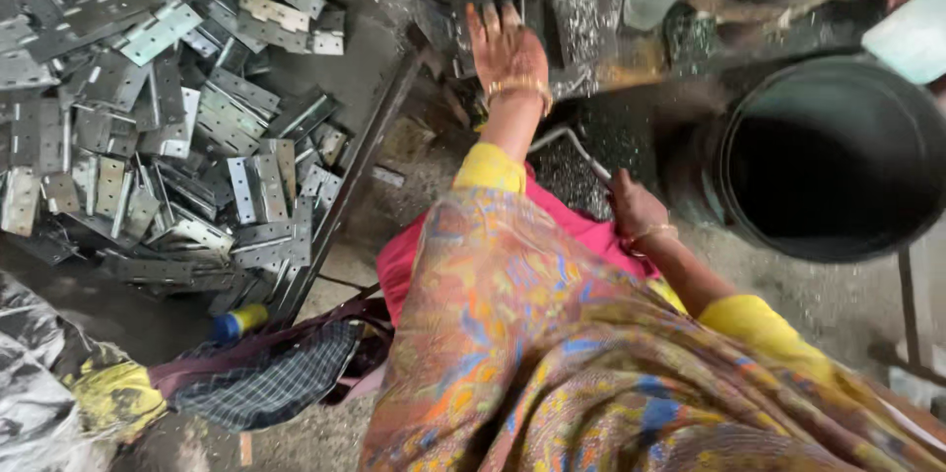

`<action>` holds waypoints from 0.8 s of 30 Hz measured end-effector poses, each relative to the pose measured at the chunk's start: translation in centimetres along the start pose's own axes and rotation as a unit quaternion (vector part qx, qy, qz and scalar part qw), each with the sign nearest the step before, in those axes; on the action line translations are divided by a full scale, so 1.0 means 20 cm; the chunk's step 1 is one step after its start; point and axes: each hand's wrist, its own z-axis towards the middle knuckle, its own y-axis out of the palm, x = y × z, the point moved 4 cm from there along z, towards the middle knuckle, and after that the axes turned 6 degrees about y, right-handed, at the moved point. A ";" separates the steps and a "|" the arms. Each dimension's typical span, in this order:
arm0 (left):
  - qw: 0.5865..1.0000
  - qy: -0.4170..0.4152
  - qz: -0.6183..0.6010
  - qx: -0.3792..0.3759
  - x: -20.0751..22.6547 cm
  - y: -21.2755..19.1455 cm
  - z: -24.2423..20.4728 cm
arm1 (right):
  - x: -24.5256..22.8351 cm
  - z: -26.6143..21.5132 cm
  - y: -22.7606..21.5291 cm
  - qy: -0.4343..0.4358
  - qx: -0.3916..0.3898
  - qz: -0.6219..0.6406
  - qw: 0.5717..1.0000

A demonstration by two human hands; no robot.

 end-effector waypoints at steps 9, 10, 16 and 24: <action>0.991 0.040 -0.020 -0.123 -0.05 -0.16 -0.07 | -0.05 -0.01 -0.18 0.021 0.009 -0.052 0.998; 0.993 0.026 -0.031 -0.108 -0.03 -0.19 -0.04 | -0.05 -0.01 -0.14 0.038 -0.010 -0.033 0.999; 0.996 0.008 -0.064 -0.067 -0.03 -0.17 0.04 | 0.09 0.10 0.17 0.030 -0.043 0.012 0.999; 0.954 -0.132 -0.233 0.135 -0.61 0.09 -0.36 | -0.27 -0.20 -0.50 -0.039 0.115 -0.154 0.981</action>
